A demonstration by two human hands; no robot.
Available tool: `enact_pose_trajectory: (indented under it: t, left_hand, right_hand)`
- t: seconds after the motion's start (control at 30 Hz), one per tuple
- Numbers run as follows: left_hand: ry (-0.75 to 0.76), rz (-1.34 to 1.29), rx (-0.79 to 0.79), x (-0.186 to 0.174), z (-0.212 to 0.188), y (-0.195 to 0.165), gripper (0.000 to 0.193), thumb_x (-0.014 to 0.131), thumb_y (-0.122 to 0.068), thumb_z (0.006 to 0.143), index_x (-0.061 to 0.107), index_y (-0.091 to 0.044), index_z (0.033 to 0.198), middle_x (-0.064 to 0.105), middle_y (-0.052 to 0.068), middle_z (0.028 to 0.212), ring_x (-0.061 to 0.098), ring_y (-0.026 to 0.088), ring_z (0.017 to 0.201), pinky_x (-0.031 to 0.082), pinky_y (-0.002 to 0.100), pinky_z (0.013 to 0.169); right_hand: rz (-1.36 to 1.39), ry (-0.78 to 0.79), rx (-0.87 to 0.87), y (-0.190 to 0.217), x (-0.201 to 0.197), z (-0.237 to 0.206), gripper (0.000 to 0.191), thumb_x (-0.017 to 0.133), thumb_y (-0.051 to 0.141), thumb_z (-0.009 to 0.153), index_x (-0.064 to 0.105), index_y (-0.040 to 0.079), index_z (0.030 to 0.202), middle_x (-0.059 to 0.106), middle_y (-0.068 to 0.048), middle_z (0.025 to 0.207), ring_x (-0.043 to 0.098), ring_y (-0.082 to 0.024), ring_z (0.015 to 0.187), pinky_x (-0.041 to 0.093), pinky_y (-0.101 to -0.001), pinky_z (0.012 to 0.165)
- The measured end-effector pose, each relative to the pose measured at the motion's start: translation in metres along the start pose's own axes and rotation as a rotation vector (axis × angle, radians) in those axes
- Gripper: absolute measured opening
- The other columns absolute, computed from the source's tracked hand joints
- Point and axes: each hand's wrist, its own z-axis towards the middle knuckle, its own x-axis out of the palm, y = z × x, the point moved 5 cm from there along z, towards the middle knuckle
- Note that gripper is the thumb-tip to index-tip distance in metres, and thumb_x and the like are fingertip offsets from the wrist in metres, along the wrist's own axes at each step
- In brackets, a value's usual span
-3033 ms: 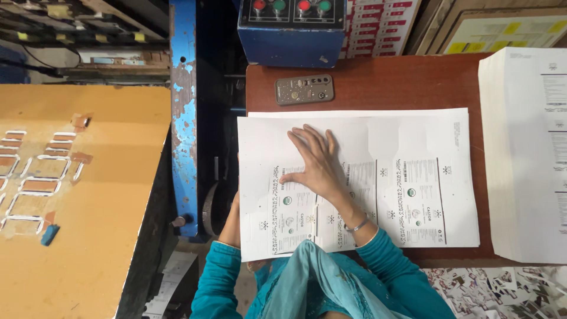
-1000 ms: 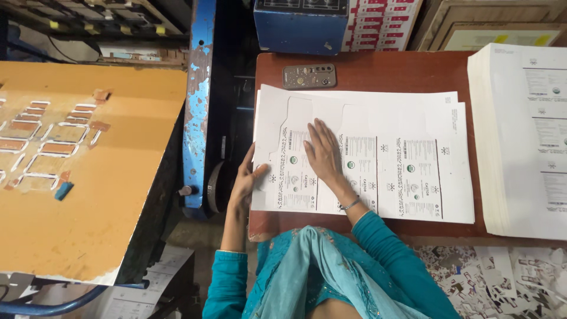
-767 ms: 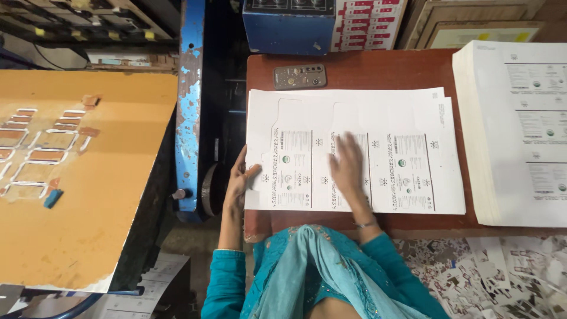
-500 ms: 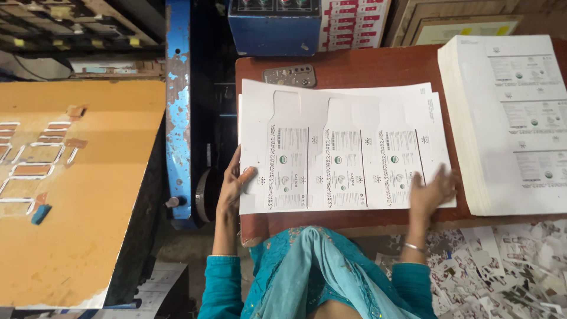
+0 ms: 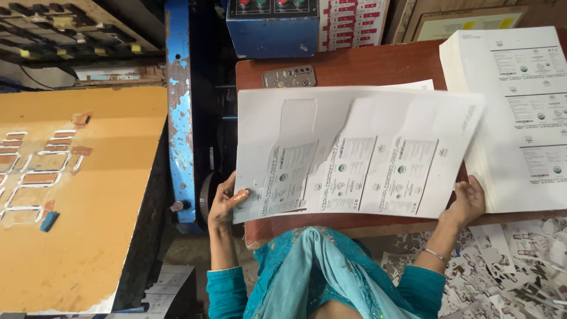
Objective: The person repeatedly picks up large printed paper sheets from a stack, feeds them into a paper cutting machine, and presses a button to operate it. They then retrieve the processed sheets and place them on a separate table.
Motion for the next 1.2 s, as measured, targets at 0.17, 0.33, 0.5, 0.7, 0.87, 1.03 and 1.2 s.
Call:
enact_pose_trajectory:
  t: [0.17, 0.33, 0.5, 0.7, 0.87, 1.03, 1.2]
  left_hand:
    - [-0.018, 0.049, -0.050, -0.015, -0.005, 0.014, 0.059, 0.085, -0.012, 0.075, 0.069, 0.005, 0.129, 0.076, 0.010, 0.110, 0.068, 0.017, 0.102, 0.049, 0.029, 0.095]
    - [-0.024, 0.001, -0.028, -0.016, -0.004, 0.014, 0.061, 0.086, -0.011, 0.074, 0.068, 0.005, 0.130, 0.076, 0.009, 0.110, 0.066, 0.016, 0.102, 0.048, 0.028, 0.095]
    - [-0.058, -0.056, 0.003, -0.007, -0.002, 0.009, 0.065, 0.084, -0.010, 0.074, 0.063, 0.004, 0.135, 0.074, 0.008, 0.116, 0.066, 0.015, 0.107, 0.048, 0.027, 0.098]
    - [-0.138, -0.184, 0.063, -0.006, 0.006, 0.007, 0.073, 0.084, -0.006, 0.074, 0.058, 0.004, 0.142, 0.072, 0.010, 0.120, 0.066, 0.017, 0.110, 0.050, 0.029, 0.099]
    - [-0.183, -0.222, 0.047, -0.011, 0.009, 0.009, 0.085, 0.084, -0.002, 0.072, 0.051, 0.002, 0.150, 0.071, 0.013, 0.125, 0.066, 0.019, 0.114, 0.051, 0.030, 0.099]
    - [-0.120, -0.294, 0.093, -0.010, 0.005, 0.007, 0.085, 0.082, 0.000, 0.077, 0.045, 0.004, 0.154, 0.068, 0.015, 0.132, 0.064, 0.020, 0.121, 0.050, 0.031, 0.104]
    - [-0.154, -0.289, 0.096, -0.009, 0.002, 0.007, 0.085, 0.080, 0.002, 0.076, 0.044, 0.004, 0.154, 0.067, 0.016, 0.134, 0.063, 0.021, 0.123, 0.050, 0.032, 0.105]
  right_hand:
    - [-0.016, 0.163, 0.061, 0.001, 0.020, 0.003, 0.033, 0.063, -0.011, 0.095, 0.064, -0.003, 0.127, 0.072, -0.009, 0.120, 0.070, -0.015, 0.111, 0.057, -0.0266, 0.101]
    - [-0.067, 0.054, 0.114, 0.016, 0.024, 0.005, 0.009, 0.066, -0.002, 0.099, 0.067, -0.001, 0.108, 0.073, -0.013, 0.111, 0.072, -0.017, 0.105, 0.060, -0.0284, 0.099]
    - [-0.133, 0.044, -0.019, 0.051, 0.020, 0.012, 0.005, 0.069, -0.002, 0.100, 0.069, 0.001, 0.105, 0.074, -0.011, 0.104, 0.071, -0.015, 0.095, 0.058, -0.0288, 0.090]
    - [-0.001, 0.177, -0.276, 0.093, 0.036, 0.027, 0.010, 0.075, -0.011, 0.105, 0.067, -0.006, 0.107, 0.073, -0.012, 0.108, 0.065, -0.016, 0.096, 0.054, -0.0291, 0.094]
    - [0.012, 0.224, -0.325, 0.111, 0.044, 0.030, 0.010, 0.068, -0.014, 0.103, 0.066, -0.006, 0.109, 0.075, -0.014, 0.113, 0.068, -0.017, 0.101, 0.055, -0.0290, 0.100]
    - [0.091, 0.304, -0.387, 0.123, 0.045, 0.029, 0.009, 0.069, -0.013, 0.103, 0.066, -0.009, 0.111, 0.073, -0.017, 0.115, 0.067, -0.018, 0.097, 0.053, -0.0274, 0.095]
    - [0.090, 0.325, -0.397, 0.139, 0.046, 0.027, 0.014, 0.074, -0.011, 0.104, 0.067, -0.011, 0.116, 0.075, -0.019, 0.114, 0.067, -0.019, 0.096, 0.053, -0.0274, 0.093]
